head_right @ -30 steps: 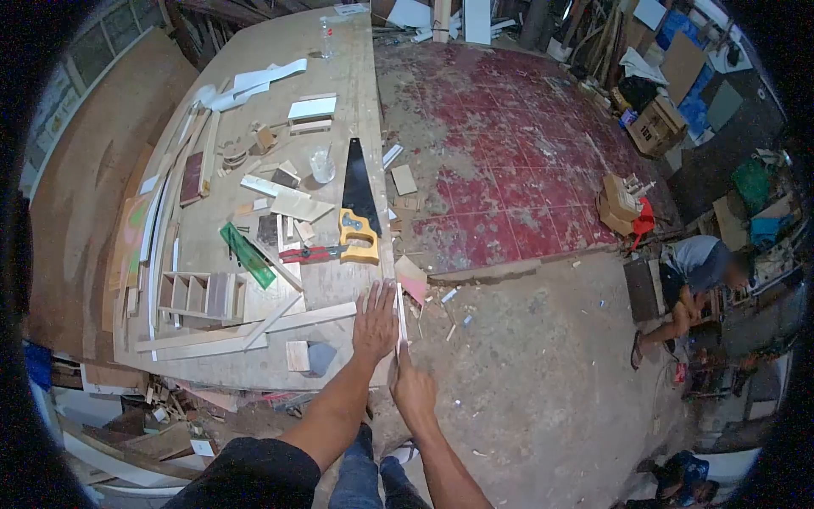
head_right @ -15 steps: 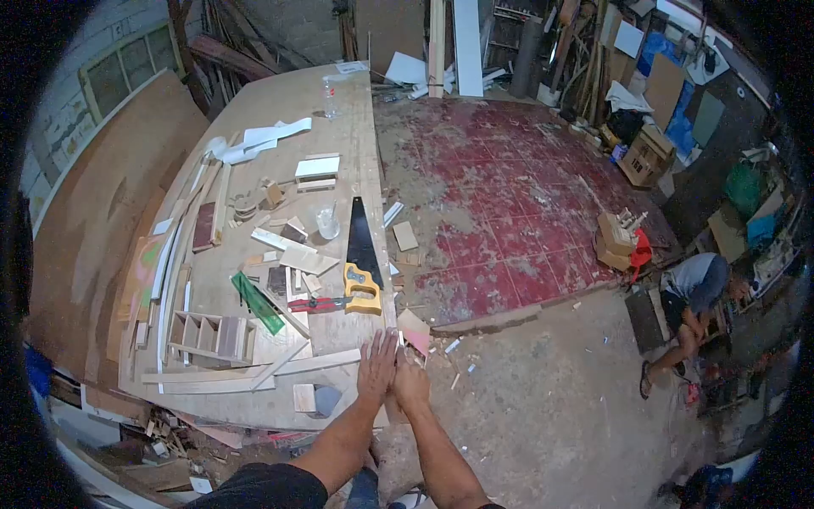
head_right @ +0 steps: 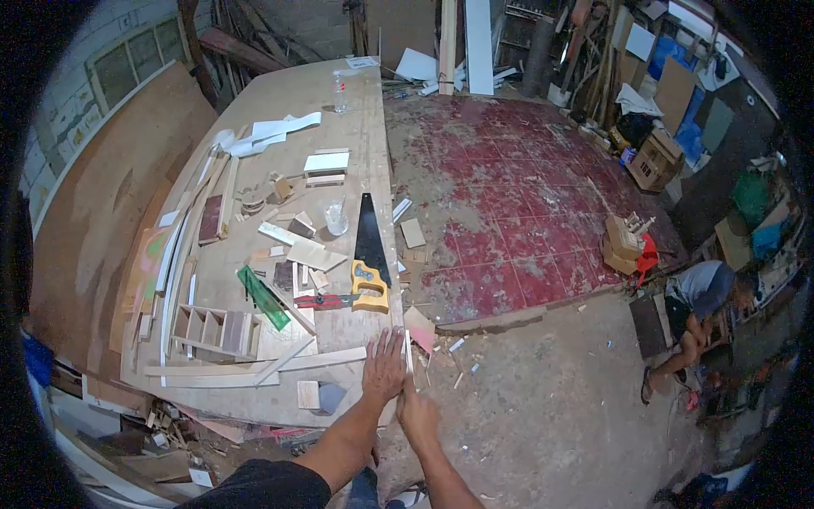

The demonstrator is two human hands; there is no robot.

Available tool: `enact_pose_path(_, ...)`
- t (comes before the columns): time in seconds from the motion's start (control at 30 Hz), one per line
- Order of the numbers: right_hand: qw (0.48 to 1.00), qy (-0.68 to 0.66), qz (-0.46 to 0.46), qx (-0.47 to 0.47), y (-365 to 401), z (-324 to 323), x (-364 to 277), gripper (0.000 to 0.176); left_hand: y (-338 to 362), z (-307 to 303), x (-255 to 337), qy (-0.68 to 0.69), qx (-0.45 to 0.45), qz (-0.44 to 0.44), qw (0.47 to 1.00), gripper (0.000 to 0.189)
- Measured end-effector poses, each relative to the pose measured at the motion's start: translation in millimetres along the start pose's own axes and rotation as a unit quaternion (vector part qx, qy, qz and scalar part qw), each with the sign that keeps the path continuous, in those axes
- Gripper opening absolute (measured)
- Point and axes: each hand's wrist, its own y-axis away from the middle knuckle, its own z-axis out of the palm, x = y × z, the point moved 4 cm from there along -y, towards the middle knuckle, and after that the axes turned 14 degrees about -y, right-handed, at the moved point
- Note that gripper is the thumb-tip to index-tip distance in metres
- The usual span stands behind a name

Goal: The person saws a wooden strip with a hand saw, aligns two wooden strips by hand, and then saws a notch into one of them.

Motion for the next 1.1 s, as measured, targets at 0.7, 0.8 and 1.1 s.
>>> enact_pose_path(0.7, 1.000, -0.005, -0.018, -0.006, -59, 23, 20, 0.051, -3, 15, -5, -0.009, 0.001, 0.007, 1.000, 0.066)
enact_pose_path(0.8, 0.999, 0.008, 0.045, -0.024, 19, -5, 0, 0.050, 0, 0, 1, 0.018, -0.011, -0.002, 1.000, 0.067)
enact_pose_path(1.1, 1.000, 0.004, 0.002, -0.012, -52, 26, 18, 0.050, -4, 22, -4, -0.046, -0.012, 0.000, 0.999, 0.063)
